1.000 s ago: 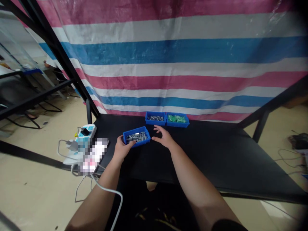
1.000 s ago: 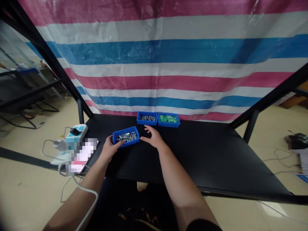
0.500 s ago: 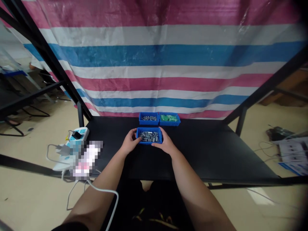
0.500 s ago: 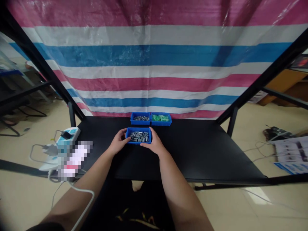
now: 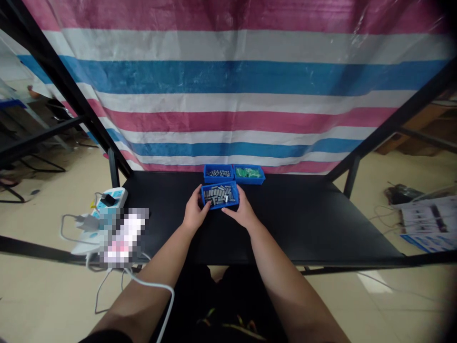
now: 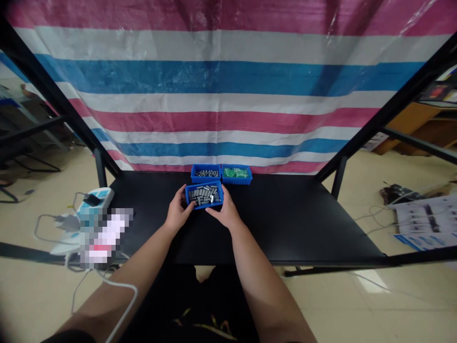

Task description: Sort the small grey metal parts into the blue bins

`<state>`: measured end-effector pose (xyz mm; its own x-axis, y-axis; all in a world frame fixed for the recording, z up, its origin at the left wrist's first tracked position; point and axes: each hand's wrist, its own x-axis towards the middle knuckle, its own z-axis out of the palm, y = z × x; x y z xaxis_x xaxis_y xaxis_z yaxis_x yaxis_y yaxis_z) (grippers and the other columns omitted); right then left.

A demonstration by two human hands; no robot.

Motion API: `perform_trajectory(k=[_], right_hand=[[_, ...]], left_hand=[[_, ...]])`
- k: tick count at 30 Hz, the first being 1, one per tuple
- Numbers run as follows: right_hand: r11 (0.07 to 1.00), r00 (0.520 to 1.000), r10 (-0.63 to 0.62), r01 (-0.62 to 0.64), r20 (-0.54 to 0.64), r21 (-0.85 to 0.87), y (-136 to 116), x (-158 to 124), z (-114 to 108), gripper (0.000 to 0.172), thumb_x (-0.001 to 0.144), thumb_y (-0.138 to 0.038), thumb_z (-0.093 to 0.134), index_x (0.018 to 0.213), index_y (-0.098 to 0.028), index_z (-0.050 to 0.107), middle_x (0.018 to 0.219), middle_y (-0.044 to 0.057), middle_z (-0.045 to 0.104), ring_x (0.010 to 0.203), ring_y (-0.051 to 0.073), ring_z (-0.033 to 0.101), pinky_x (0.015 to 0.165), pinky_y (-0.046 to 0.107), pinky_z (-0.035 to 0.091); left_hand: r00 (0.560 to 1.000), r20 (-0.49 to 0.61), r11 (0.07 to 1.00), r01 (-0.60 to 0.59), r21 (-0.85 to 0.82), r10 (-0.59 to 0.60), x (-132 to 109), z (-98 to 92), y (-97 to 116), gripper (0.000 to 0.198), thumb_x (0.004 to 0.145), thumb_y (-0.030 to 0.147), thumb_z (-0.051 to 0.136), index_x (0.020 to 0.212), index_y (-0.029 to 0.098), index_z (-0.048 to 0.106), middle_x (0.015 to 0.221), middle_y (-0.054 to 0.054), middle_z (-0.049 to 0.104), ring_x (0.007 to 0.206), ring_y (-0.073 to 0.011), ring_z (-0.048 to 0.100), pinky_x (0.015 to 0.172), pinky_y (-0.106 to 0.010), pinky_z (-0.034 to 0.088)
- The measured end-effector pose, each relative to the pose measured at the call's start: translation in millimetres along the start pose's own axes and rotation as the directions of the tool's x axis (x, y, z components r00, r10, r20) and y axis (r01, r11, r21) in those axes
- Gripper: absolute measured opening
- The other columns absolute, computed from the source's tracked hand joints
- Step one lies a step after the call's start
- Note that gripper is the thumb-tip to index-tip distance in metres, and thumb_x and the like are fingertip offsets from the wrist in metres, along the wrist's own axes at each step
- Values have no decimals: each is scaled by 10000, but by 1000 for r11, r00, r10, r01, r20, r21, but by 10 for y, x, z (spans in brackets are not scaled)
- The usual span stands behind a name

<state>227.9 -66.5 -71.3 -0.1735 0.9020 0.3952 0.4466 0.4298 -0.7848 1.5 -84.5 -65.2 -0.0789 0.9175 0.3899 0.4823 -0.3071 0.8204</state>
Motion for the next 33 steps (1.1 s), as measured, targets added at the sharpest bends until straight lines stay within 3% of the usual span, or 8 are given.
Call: perform_trajectory(k=[7, 10, 13, 22, 28, 33], right_hand=[[998, 998, 48, -49, -45, -28, -15, 7, 75, 1062, 694, -372, 848, 1537, -251, 213, 1471, 152, 479, 1310, 319, 539, 1115, 479, 442], [992, 992, 106, -110, -62, -69, 8, 4, 115, 1055, 685, -395, 851, 1517, -250, 220, 1406, 159, 538, 1231, 333, 599, 1042, 491, 497], [982, 986, 146, -154, -77, -111, 18, 0, 151, 1058, 672, -417, 853, 1501, -249, 217, 1329, 166, 593, 1139, 348, 648, 955, 498, 540], [959, 973, 207, -223, -107, -174, -104, 6, 195, 905, 692, -434, 816, 1411, -226, 306, 1190, 158, 655, 1011, 345, 700, 797, 421, 578], [943, 968, 220, -242, -119, -226, -122, 7, 232, 931, 718, -411, 776, 1461, -178, 266, 1276, 182, 621, 1080, 337, 678, 864, 434, 566], [939, 973, 185, -217, -140, -266, -101, 2, 247, 985, 745, -356, 724, 1543, -126, 195, 1473, 231, 463, 1268, 366, 570, 1001, 468, 520]], left_hand=[[1000, 18, 996, 19, 87, -20, -29, -40, 86, 841, 809, 297, 739, 1524, 231, 300, 925, -28, 608, 767, -190, 631, 747, -334, 538], [1000, 18, 994, 0, 113, -2, -18, -29, 65, 891, 783, 285, 770, 1532, 237, 291, 1159, -92, 622, 982, -246, 652, 881, -384, 537], [997, 37, 990, -65, 129, 60, -6, -11, 36, 880, 762, 266, 791, 1509, 243, 325, 1379, -124, 527, 1214, -288, 571, 1029, -420, 479], [994, 43, 979, -103, 178, 96, 11, 15, 36, 873, 728, 195, 822, 1475, 261, 376, 1215, -97, 522, 1102, -266, 575, 1014, -442, 484], [995, 21, 983, -99, 155, 97, 16, 46, 35, 897, 762, 180, 778, 1525, 293, 320, 1329, -115, 464, 1251, -305, 528, 1082, -487, 448], [989, 43, 982, -147, 115, 143, 28, 51, -3, 892, 792, 186, 734, 1552, 256, 273, 1429, -146, 472, 1340, -331, 482, 1121, -510, 417]])
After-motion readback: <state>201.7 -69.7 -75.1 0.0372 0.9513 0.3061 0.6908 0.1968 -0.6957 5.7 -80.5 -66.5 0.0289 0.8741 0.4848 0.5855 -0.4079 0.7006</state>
